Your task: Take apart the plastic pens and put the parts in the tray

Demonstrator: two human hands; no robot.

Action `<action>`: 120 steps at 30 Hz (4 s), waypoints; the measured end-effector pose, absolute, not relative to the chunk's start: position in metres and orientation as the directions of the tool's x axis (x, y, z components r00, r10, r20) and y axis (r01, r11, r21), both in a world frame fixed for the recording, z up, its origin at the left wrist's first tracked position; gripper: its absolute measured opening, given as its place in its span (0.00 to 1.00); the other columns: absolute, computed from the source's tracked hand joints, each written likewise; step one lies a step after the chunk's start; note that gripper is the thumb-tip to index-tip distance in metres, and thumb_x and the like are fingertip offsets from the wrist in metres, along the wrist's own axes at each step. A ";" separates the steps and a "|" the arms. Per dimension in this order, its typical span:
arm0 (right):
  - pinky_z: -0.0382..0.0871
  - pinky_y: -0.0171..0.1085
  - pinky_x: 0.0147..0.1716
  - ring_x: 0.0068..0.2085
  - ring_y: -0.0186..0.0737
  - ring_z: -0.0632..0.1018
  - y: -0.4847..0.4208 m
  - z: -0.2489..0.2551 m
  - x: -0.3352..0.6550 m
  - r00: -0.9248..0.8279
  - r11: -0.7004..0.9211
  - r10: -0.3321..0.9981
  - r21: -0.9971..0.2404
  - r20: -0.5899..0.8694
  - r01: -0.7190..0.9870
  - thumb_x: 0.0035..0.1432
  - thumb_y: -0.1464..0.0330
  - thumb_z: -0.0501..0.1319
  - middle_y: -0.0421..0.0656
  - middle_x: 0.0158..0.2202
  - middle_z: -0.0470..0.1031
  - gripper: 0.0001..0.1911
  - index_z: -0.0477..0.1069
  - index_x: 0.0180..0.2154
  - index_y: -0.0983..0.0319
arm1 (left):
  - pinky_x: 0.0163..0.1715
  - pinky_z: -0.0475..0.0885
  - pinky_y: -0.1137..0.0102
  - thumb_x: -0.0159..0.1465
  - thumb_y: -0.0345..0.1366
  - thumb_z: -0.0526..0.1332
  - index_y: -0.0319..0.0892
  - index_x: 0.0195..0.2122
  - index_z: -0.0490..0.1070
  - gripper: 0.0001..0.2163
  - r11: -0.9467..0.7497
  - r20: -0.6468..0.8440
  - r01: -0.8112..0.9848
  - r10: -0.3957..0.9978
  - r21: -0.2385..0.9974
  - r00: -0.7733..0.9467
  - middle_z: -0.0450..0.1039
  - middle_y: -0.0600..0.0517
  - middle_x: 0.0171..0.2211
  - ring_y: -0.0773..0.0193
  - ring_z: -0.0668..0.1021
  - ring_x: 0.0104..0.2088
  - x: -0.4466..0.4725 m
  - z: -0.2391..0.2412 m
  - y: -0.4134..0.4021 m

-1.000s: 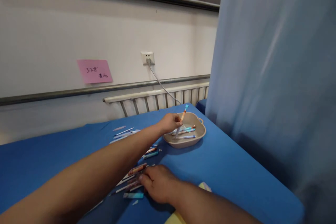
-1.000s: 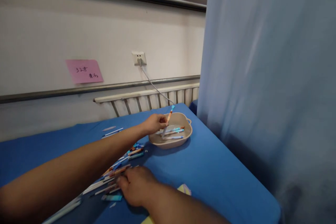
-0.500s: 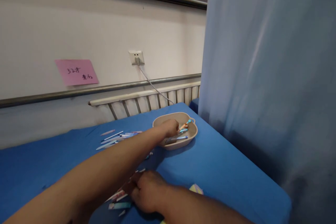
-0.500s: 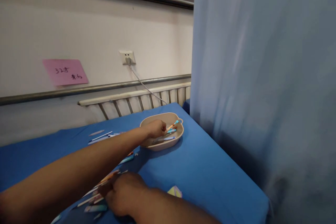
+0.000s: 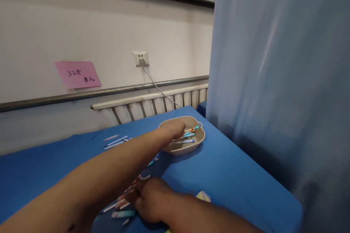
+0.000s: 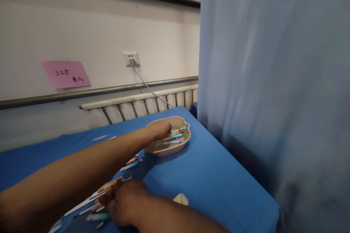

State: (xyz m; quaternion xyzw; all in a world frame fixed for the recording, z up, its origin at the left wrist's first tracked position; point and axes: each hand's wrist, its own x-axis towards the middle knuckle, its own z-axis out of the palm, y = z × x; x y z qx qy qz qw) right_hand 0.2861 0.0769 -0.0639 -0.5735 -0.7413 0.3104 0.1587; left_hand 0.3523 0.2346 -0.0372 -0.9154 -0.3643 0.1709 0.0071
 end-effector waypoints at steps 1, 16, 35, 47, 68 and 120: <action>0.71 0.41 0.46 0.51 0.51 0.76 0.077 -0.065 0.286 -0.294 0.152 0.948 -0.640 -0.121 0.753 0.63 0.59 0.47 0.54 0.50 0.76 0.25 0.73 0.50 0.66 | 0.43 0.73 0.58 0.66 0.37 0.58 0.40 0.50 0.67 0.13 -0.730 -0.306 0.669 0.674 -0.140 0.672 0.70 0.46 0.49 0.57 0.76 0.45 0.351 -0.038 0.234; 0.73 0.41 0.42 0.48 0.51 0.78 0.082 -0.073 0.281 -0.331 0.234 0.943 -0.616 -0.046 0.752 0.62 0.61 0.50 0.51 0.48 0.77 0.21 0.75 0.48 0.62 | 0.43 0.73 0.59 0.65 0.38 0.59 0.39 0.49 0.69 0.13 -0.673 -0.289 0.738 0.715 -0.039 0.637 0.70 0.48 0.49 0.55 0.75 0.45 0.355 -0.059 0.235; 0.72 0.43 0.44 0.50 0.53 0.77 0.082 -0.070 0.283 -0.361 0.257 0.931 -0.604 -0.056 0.755 0.63 0.61 0.50 0.51 0.49 0.76 0.21 0.73 0.50 0.62 | 0.43 0.73 0.58 0.66 0.37 0.59 0.39 0.51 0.67 0.14 -0.721 -0.283 0.683 0.684 -0.121 0.672 0.70 0.46 0.49 0.57 0.76 0.45 0.352 -0.060 0.237; 0.73 0.42 0.42 0.48 0.50 0.78 0.084 -0.074 0.281 -0.392 0.308 0.919 -0.543 -0.043 0.781 0.64 0.59 0.48 0.50 0.48 0.77 0.22 0.72 0.51 0.61 | 0.43 0.73 0.58 0.66 0.37 0.59 0.39 0.50 0.67 0.13 -0.722 -0.268 0.673 0.688 -0.162 0.674 0.70 0.46 0.49 0.57 0.76 0.45 0.351 -0.062 0.235; 0.68 0.33 0.27 0.27 0.38 0.77 0.099 -0.126 0.285 -0.046 0.129 0.992 -0.897 0.120 0.423 0.63 0.67 0.50 0.45 0.27 0.78 0.15 0.73 0.34 0.66 | 0.30 0.69 0.73 0.64 0.39 0.51 0.42 0.35 0.71 0.10 -0.564 0.252 0.748 0.826 0.350 0.505 0.76 0.53 0.28 0.64 0.77 0.29 0.136 -0.059 0.138; 0.63 0.34 0.35 0.36 0.38 0.72 0.053 -0.114 0.289 -0.469 0.426 0.879 -0.587 0.087 0.689 0.59 0.69 0.58 0.41 0.35 0.73 0.03 0.69 0.37 0.60 | 0.34 0.68 0.72 0.65 0.34 0.55 0.43 0.35 0.72 0.06 -0.521 0.285 0.641 0.851 0.563 0.441 0.75 0.54 0.31 0.65 0.76 0.32 0.019 -0.094 0.081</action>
